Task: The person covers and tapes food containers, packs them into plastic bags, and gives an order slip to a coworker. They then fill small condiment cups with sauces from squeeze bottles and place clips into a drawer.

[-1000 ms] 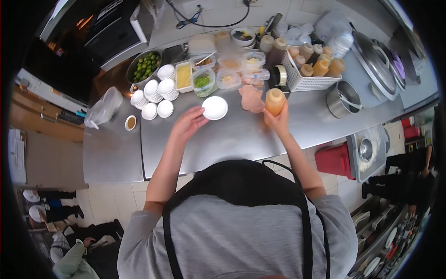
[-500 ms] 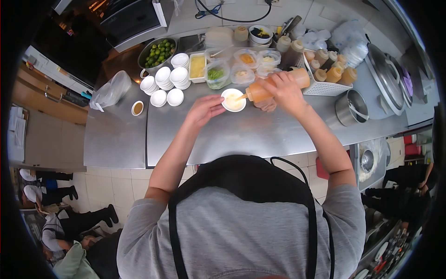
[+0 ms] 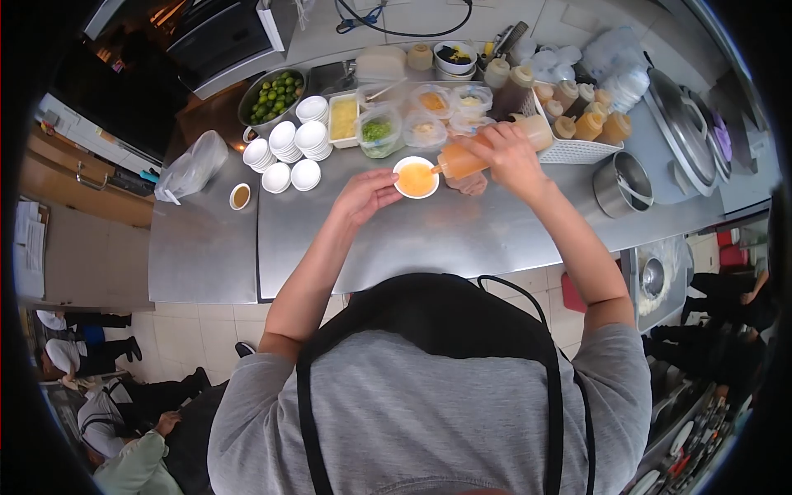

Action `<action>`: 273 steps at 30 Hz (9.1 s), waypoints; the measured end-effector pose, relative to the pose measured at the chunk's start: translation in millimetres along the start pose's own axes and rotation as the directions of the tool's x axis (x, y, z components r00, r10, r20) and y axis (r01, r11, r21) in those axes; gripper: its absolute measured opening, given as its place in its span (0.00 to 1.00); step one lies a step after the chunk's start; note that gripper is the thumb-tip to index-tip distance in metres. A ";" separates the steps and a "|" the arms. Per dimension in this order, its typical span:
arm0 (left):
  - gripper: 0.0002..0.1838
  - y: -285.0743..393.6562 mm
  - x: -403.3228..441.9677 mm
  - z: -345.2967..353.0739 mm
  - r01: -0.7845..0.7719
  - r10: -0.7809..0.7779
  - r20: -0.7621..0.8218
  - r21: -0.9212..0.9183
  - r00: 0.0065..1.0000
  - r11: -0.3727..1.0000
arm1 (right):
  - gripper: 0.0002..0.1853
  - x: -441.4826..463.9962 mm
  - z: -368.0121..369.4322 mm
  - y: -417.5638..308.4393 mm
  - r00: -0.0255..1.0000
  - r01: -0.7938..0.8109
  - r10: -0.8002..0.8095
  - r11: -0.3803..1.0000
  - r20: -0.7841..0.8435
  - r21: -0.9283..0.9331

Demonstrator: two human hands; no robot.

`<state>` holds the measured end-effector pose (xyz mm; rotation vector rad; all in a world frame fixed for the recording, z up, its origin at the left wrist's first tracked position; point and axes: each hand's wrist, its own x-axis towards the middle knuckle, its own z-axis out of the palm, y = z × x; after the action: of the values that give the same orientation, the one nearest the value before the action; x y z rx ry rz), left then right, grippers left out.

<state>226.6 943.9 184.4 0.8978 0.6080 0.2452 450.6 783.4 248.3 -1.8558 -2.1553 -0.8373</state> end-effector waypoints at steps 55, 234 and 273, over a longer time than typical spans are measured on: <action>0.13 -33.2 -2.3 -116.1 -0.030 -0.013 -0.220 -0.193 0.975 0.981 | 0.11 61.5 59.2 91.7 0.510 -0.700 0.852 0.490 -0.117 0.520; 0.18 -187.6 -129.9 -82.0 0.535 -0.533 -0.297 0.757 0.792 0.374 | 0.19 -574.0 21.4 150.2 -0.239 -0.808 0.920 -0.366 0.310 0.463; 0.15 -116.9 -176.2 -123.9 -0.172 0.417 -0.701 0.395 0.578 0.902 | 0.30 -157.4 122.4 -76.8 0.905 -0.405 0.374 0.903 0.202 0.144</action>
<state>5.9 875.8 102.5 1.1745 1.3338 0.9164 437.4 707.5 49.0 -2.2181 -1.7697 -0.3943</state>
